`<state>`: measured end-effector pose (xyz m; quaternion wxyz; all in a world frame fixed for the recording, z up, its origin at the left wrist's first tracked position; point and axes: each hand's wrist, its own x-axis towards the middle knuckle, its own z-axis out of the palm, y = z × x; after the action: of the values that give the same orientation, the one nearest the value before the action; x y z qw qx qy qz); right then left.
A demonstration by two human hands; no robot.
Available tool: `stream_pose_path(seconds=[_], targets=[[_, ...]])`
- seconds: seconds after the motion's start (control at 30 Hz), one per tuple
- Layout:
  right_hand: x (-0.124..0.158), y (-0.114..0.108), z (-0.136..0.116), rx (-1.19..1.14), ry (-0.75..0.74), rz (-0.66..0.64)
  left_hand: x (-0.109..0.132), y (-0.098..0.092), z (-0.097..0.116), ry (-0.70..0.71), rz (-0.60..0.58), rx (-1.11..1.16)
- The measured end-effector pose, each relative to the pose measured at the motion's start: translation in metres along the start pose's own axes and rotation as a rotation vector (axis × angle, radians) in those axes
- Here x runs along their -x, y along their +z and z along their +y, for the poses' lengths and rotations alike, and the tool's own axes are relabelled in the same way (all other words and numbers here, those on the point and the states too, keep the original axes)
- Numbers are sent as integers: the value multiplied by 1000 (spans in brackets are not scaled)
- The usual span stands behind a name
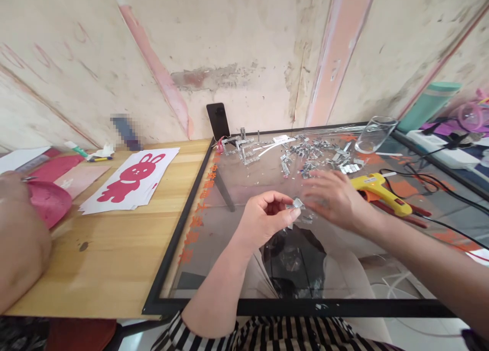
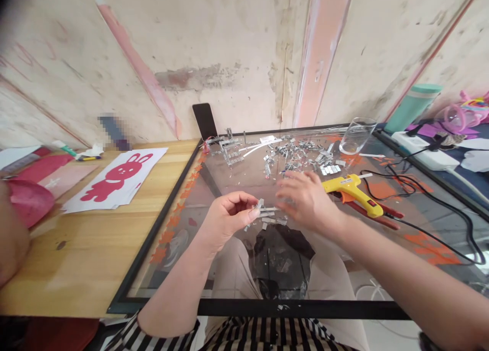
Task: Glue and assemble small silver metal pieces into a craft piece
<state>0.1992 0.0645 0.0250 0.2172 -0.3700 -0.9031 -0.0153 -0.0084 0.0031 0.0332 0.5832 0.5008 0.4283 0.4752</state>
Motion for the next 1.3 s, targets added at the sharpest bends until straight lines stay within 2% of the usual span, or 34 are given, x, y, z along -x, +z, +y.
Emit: stream_pose_path(seconds=[0.13,0.2,0.23,0.27,0.37,0.43,0.47,0.57,0.63,0.73,0.83,0.9,1.0,1.13,1.3], targets=[[54,-5,-60,-246,-210,-306,1,1,0,17,23,16],[74,-5,-69,-342,-286,-455,2,1,-1,8,12,3],[82,-3,-66,-340,-286,-479,2,1,-1,4,6,-9],[88,-2,-59,-305,-256,-473,2,2,-2,0,2,-23],[102,-3,-30,-84,-74,-314,2,4,-5,-14,-15,-88],[108,-9,-21,4,6,-247,1,7,-8,-9,-43,-173],[110,-12,-22,-4,-3,-253,1,9,-9,8,-61,-231],[114,-16,-35,-122,-144,-381,1,15,-16,110,-128,-453],[116,-13,-37,-94,-158,-360,1,20,-21,180,-162,-617],[118,-13,-17,94,53,-120,2,26,-29,237,-191,-835],[115,-26,20,207,220,26,3,31,-36,289,-238,-990],[109,-37,45,320,387,12,3,33,-41,340,-262,-1077],[97,-44,77,421,618,-93,2,35,-47,388,-246,-1176],[85,-35,104,373,701,-153,1,35,-50,388,-222,-1228],[84,-24,117,199,808,-112,0,35,-53,361,-220,-1228]])
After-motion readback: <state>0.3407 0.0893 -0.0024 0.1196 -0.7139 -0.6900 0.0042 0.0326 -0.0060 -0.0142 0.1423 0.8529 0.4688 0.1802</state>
